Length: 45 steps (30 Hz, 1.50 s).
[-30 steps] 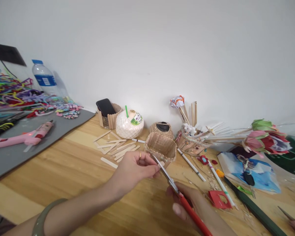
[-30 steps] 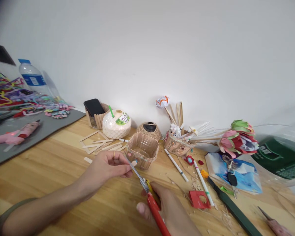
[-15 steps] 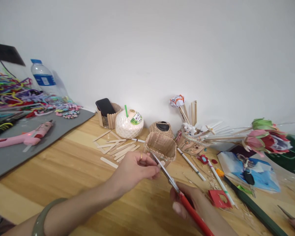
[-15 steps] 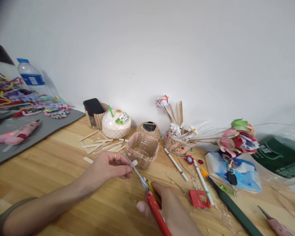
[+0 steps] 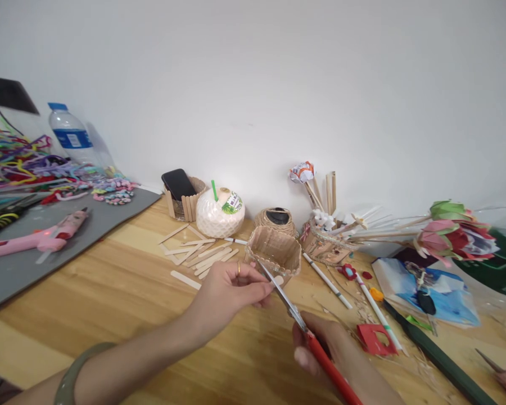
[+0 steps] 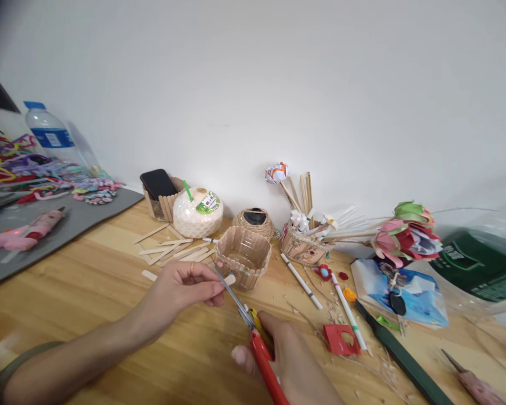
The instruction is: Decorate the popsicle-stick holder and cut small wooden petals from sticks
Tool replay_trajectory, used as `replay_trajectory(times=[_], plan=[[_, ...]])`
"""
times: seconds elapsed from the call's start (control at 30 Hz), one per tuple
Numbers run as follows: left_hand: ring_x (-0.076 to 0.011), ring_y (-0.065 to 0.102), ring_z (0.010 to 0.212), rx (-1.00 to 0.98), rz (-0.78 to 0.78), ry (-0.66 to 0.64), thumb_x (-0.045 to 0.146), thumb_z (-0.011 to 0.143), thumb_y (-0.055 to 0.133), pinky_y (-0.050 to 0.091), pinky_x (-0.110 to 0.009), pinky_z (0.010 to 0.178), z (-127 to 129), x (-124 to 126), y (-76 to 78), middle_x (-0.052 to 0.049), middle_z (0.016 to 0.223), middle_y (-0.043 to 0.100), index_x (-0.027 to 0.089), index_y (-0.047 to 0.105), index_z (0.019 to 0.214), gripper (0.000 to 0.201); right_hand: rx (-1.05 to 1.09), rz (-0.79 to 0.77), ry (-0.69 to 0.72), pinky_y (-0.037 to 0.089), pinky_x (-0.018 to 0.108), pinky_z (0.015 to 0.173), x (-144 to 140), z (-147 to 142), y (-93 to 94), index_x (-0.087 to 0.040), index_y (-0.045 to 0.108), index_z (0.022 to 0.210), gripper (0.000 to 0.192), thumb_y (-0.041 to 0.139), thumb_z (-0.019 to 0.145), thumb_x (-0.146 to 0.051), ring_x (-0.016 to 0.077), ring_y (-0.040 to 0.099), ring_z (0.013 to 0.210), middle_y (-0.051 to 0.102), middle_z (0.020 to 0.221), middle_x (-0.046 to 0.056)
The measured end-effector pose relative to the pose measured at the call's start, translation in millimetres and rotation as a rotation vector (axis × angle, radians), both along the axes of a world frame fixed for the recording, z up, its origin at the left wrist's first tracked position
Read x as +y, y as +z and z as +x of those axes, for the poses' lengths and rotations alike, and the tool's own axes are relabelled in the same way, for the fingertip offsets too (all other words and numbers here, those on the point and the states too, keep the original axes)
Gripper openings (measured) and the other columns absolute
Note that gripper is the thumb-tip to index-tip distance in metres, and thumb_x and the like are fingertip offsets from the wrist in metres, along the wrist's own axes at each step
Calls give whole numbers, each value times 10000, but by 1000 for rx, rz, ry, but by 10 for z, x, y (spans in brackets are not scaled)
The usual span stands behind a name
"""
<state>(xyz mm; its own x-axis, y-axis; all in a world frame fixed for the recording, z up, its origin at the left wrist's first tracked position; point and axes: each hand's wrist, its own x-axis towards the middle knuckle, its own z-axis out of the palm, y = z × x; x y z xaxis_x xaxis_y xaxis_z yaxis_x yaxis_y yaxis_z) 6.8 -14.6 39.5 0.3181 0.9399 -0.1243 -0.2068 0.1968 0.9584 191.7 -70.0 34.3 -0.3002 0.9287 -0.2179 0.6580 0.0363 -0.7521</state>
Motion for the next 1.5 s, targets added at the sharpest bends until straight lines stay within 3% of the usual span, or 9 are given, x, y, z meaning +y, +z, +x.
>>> replay_trajectory(times=[0.3, 0.53, 0.87, 1.3, 1.4, 1.5], plan=[[-95, 556, 508, -7, 18, 20, 199, 568, 709, 448, -205, 553, 3, -6, -7, 21, 499, 651, 170, 682, 529, 55, -17, -67, -43, 211, 252, 504, -2, -23, -12, -212, 368, 654, 442, 500, 740, -626, 125, 272, 567, 340, 615, -51], [-94, 562, 486, -17, -23, 31, 193, 537, 704, 464, -208, 543, 14, 2, 23, 30, 474, 645, 166, 660, 500, 64, -77, -99, -51, 206, 255, 501, 8, -6, -13, -214, 344, 637, 405, 482, 737, -581, 126, 277, 570, 336, 607, -49], [-86, 567, 491, -60, -30, -118, 162, 564, 690, 471, -202, 544, 7, -3, -13, 40, 480, 644, 166, 658, 518, 56, -104, -90, -6, 303, 300, 585, -4, -38, 43, -201, 419, 746, 404, 426, 729, -605, 194, 399, 651, 460, 708, 18], [-95, 588, 532, -58, 18, -149, 182, 604, 694, 480, -211, 583, -18, 34, -39, 29, 533, 664, 161, 649, 563, 65, -31, -131, -45, 236, 256, 519, -23, -32, 33, -213, 371, 694, 501, 477, 707, -702, 136, 289, 584, 342, 635, -44], [-107, 593, 551, 16, 26, -258, 226, 618, 697, 482, -225, 603, -61, 66, -41, 20, 557, 661, 155, 645, 578, 97, -58, -94, -45, 234, 260, 517, 16, 6, -2, -214, 370, 673, 558, 448, 677, -767, 138, 297, 576, 363, 618, -40], [-122, 597, 567, 251, 101, -539, 264, 665, 678, 457, -221, 576, -83, 62, -88, 6, 592, 670, 149, 674, 648, 116, -29, 16, -14, 211, 263, 500, 68, 106, -80, -220, 366, 642, 651, 346, 632, -871, 138, 298, 551, 364, 585, -38]])
